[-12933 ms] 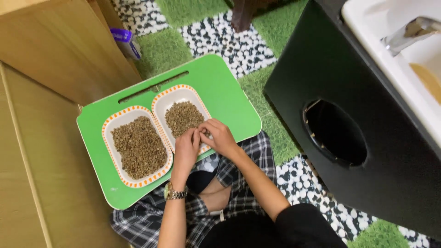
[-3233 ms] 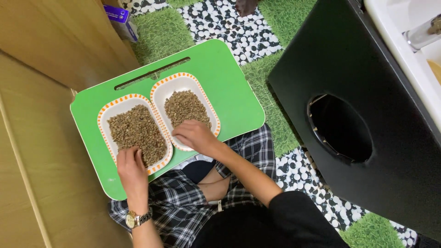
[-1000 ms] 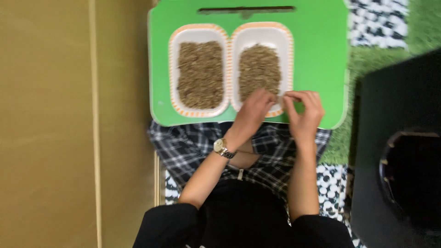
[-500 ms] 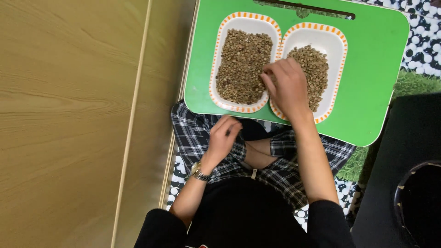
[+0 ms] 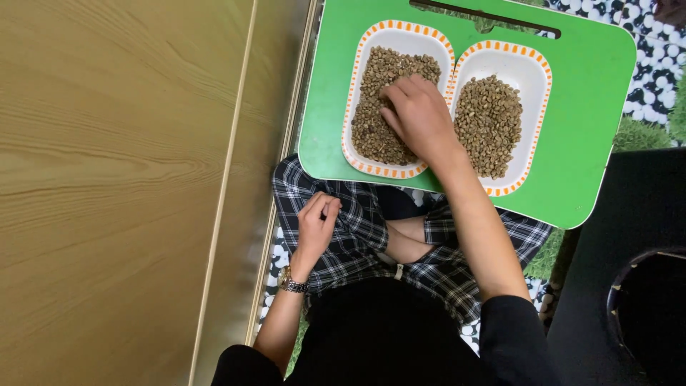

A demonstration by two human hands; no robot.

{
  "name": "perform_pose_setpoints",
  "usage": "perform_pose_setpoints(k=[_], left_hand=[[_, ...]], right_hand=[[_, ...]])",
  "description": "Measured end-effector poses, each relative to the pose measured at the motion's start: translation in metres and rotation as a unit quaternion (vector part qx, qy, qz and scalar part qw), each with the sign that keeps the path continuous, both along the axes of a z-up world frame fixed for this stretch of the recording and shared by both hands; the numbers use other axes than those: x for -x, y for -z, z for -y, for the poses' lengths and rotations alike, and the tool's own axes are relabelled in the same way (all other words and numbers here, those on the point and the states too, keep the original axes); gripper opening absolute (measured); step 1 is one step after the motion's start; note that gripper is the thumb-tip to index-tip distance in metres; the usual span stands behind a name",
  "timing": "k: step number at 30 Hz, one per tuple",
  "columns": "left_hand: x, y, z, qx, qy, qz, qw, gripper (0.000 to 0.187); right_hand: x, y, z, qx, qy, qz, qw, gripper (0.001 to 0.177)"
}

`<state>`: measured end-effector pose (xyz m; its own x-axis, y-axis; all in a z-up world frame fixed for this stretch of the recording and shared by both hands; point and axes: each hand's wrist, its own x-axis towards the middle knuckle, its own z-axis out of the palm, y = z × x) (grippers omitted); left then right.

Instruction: The person sorts green coffee beans by hand, picking up debris from a bowl of beans and transferring it to a separate bowl.

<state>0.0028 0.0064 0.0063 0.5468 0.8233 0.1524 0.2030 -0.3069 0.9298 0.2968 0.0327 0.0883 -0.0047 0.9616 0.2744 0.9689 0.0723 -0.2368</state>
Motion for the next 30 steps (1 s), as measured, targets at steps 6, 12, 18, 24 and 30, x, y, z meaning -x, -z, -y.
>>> perform_pose_setpoints(k=[6, 12, 18, 24, 30], left_hand=[[-0.01, -0.021, 0.001, 0.019, 0.023, 0.014, 0.999, 0.023], [-0.012, -0.019, 0.004, 0.022, 0.039, 0.009, 0.999, 0.022], [-0.013, -0.029, 0.005, 0.031, 0.054, -0.007, 0.998, 0.021], [-0.015, -0.033, 0.009, 0.03, 0.064, -0.013, 0.997, 0.02], [-0.029, -0.059, 0.009, 0.0, 0.081, -0.024, 0.996, 0.012]], right_hand=[[0.001, 0.009, -0.002, 0.018, 0.012, 0.002, 1.0, 0.02], [0.002, 0.006, -0.003, 0.014, 0.01, -0.008, 1.0, 0.021], [0.001, 0.005, -0.002, 0.025, 0.021, -0.007, 0.999, 0.018], [0.0, 0.008, -0.002, 0.01, 0.004, -0.013, 1.0, 0.017], [0.002, -0.016, 0.01, -0.026, -0.005, -0.097, 0.995, 0.007]])
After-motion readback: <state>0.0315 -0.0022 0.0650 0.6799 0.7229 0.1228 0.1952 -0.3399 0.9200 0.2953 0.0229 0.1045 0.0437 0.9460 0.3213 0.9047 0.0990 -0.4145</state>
